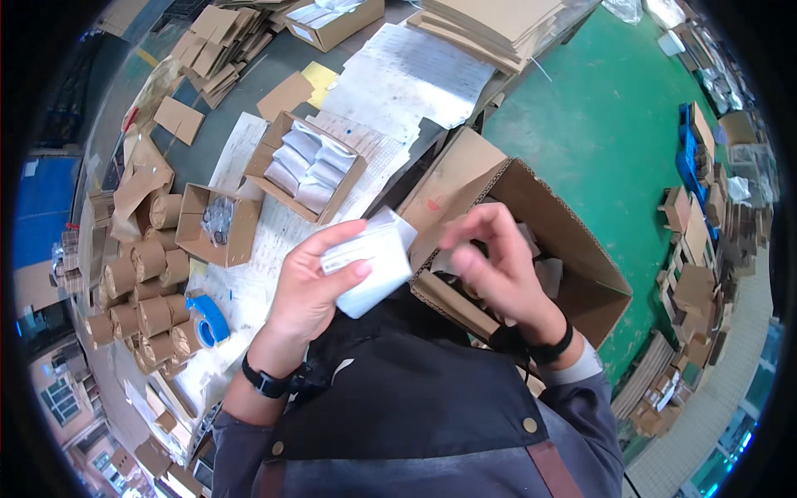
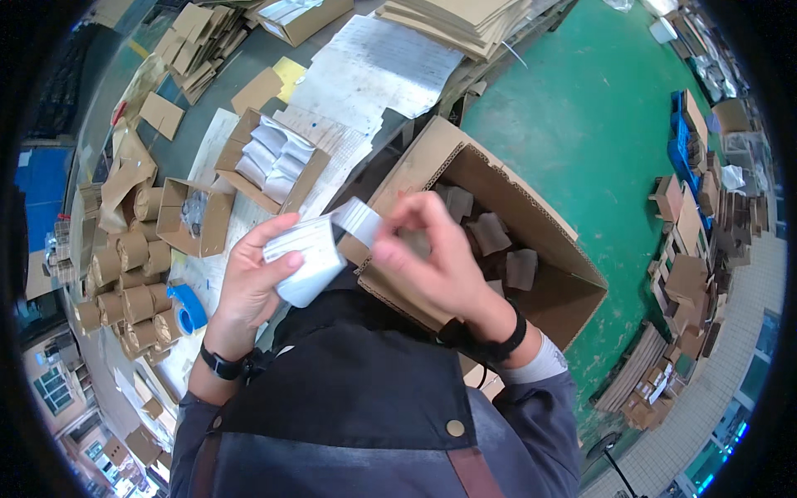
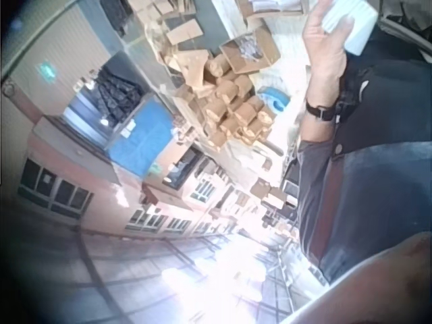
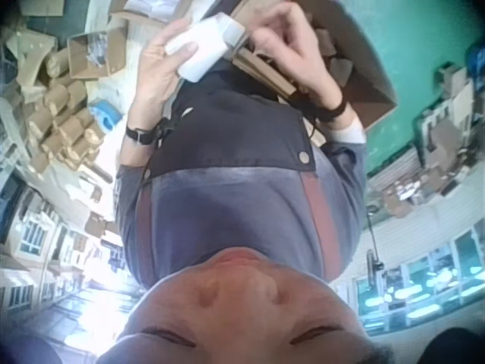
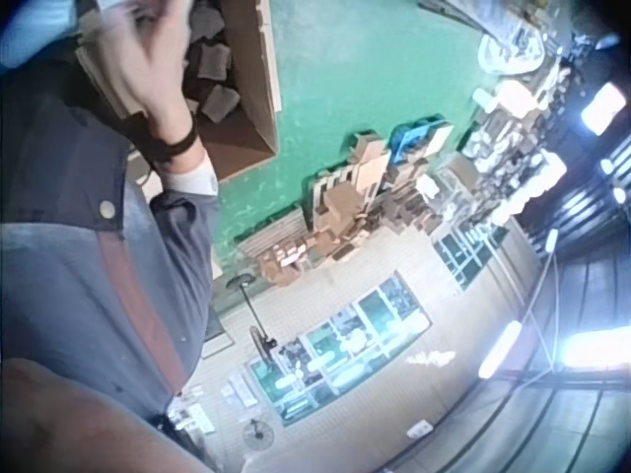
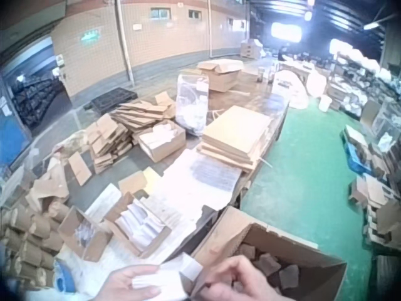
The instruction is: Packing various components into cardboard boxes and securing them with tape.
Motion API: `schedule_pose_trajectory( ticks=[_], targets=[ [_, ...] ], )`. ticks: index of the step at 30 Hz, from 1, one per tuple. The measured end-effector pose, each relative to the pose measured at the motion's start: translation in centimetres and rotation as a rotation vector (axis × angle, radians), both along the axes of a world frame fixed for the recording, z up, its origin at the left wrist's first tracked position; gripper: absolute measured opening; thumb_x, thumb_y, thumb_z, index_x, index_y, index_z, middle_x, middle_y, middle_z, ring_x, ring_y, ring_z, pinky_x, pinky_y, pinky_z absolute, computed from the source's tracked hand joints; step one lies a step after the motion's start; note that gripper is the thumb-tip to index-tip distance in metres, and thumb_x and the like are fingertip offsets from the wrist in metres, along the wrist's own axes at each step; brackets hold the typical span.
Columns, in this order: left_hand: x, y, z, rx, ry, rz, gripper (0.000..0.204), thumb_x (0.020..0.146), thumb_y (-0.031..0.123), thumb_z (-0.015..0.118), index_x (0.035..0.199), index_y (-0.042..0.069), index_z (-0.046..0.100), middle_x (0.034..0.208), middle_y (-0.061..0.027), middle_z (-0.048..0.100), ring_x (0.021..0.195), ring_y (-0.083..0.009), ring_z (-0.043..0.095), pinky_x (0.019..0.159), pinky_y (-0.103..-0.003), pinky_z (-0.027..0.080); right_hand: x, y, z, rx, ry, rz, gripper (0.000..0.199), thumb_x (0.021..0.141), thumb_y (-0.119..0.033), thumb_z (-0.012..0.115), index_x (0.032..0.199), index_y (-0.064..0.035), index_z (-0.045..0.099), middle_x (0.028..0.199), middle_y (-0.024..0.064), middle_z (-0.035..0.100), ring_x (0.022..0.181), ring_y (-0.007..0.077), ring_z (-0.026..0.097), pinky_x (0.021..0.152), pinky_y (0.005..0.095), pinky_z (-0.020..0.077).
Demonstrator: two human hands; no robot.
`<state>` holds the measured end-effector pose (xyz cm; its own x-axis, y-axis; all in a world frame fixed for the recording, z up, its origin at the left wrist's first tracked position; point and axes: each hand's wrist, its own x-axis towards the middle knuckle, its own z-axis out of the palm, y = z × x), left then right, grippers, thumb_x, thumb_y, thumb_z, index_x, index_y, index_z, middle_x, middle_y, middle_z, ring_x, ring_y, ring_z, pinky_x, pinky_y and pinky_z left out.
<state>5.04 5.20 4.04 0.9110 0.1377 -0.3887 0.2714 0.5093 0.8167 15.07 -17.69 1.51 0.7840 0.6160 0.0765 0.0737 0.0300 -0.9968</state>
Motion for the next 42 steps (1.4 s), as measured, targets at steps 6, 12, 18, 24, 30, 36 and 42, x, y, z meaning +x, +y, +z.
schedule_pose_trajectory(
  ticks=[6, 12, 18, 24, 30, 36, 42],
  targets=[
    [0.3, -0.8, 1.8, 0.259, -0.057, -0.231, 0.035, 0.093, 0.009, 0.059, 0.126, -0.002, 0.054, 0.116, -0.0146, 0.062, 0.108, -0.0162, 0.058, 0.093, -0.03, 0.048, -1.6, 1.8, 3.0, 0.061, 0.246, 0.101, 0.043, 0.085, -0.009, 0.068, 0.124, -0.0017, 0.052, 0.096, 0.0064, 0.067, 0.091, 0.0144, 0.064, 0.087, 0.028, 0.0469],
    [-1.0, 0.0, 2.0, 0.041, 0.053, -0.278, 0.063, 0.103, 0.043, 0.023, 0.126, -0.008, 0.051, 0.119, -0.0189, 0.06, 0.114, -0.0235, 0.056, 0.101, -0.035, 0.041, -2.4, 1.0, 2.2, -0.069, -0.591, 0.029, 0.022, 0.077, 0.0, 0.071, 0.099, -0.0041, 0.068, 0.088, 0.0084, 0.068, 0.077, 0.0182, 0.064, 0.07, 0.0298, 0.0504],
    [-1.8, 1.9, -1.0, 0.014, 0.126, 0.092, 0.05, 0.102, 0.035, 0.036, 0.127, -0.007, 0.05, 0.122, -0.0192, 0.058, 0.113, -0.023, 0.057, 0.099, -0.035, 0.044, 4.3, -3.4, -6.0, -0.313, 0.293, 0.124, 0.006, 0.083, -0.001, 0.065, 0.089, -0.0004, 0.065, 0.083, 0.003, 0.067, 0.075, 0.0066, 0.059, 0.065, 0.0247, 0.049],
    [-1.5, 1.2, -1.3, -0.093, 0.1, 0.169, 0.046, 0.088, -0.002, 0.059, 0.132, -0.002, 0.045, 0.123, -0.0166, 0.057, 0.112, -0.0218, 0.058, 0.098, -0.035, 0.046, 0.9, -2.7, -21.6, -0.702, 0.022, 0.179, 0.029, 0.072, -0.014, 0.074, 0.096, -0.0025, 0.063, 0.086, 0.0154, 0.065, 0.08, 0.0297, 0.063, 0.072, 0.0388, 0.0501],
    [-2.2, 0.4, -2.3, -0.234, 0.111, 0.102, 0.058, 0.081, -0.01, 0.064, 0.134, 0.001, 0.044, 0.122, -0.0142, 0.057, 0.111, -0.0205, 0.057, 0.097, -0.034, 0.047, 2.1, -0.1, -7.5, -0.782, -0.001, -0.144, 0.041, 0.076, -0.019, 0.075, 0.104, -0.0007, 0.052, 0.092, 0.0144, 0.061, 0.089, 0.0271, 0.061, 0.079, 0.038, 0.0496],
    [-1.0, -1.8, 0.2, -0.101, 0.021, -0.037, 0.051, 0.078, -0.008, 0.07, 0.126, 0.0, 0.052, 0.118, -0.0121, 0.06, 0.108, -0.0176, 0.059, 0.095, -0.031, 0.048, -2.2, 1.2, 2.7, 0.077, 0.187, 0.074, 0.036, 0.083, -0.01, 0.071, 0.113, -0.0029, 0.052, 0.09, 0.0043, 0.063, 0.092, 0.013, 0.061, 0.092, 0.0283, 0.0429],
    [-0.4, -1.2, 0.5, 0.029, 0.095, -0.296, 0.035, 0.095, 0.017, 0.055, 0.123, -0.005, 0.054, 0.122, -0.0171, 0.058, 0.113, -0.0229, 0.057, 0.098, -0.036, 0.045, -0.8, -0.6, 2.7, -0.144, -0.147, 0.178, 0.024, 0.081, -0.003, 0.07, 0.104, -0.008, 0.07, 0.089, 0.0053, 0.07, 0.083, 0.0145, 0.063, 0.081, 0.0277, 0.0456]
  ],
)
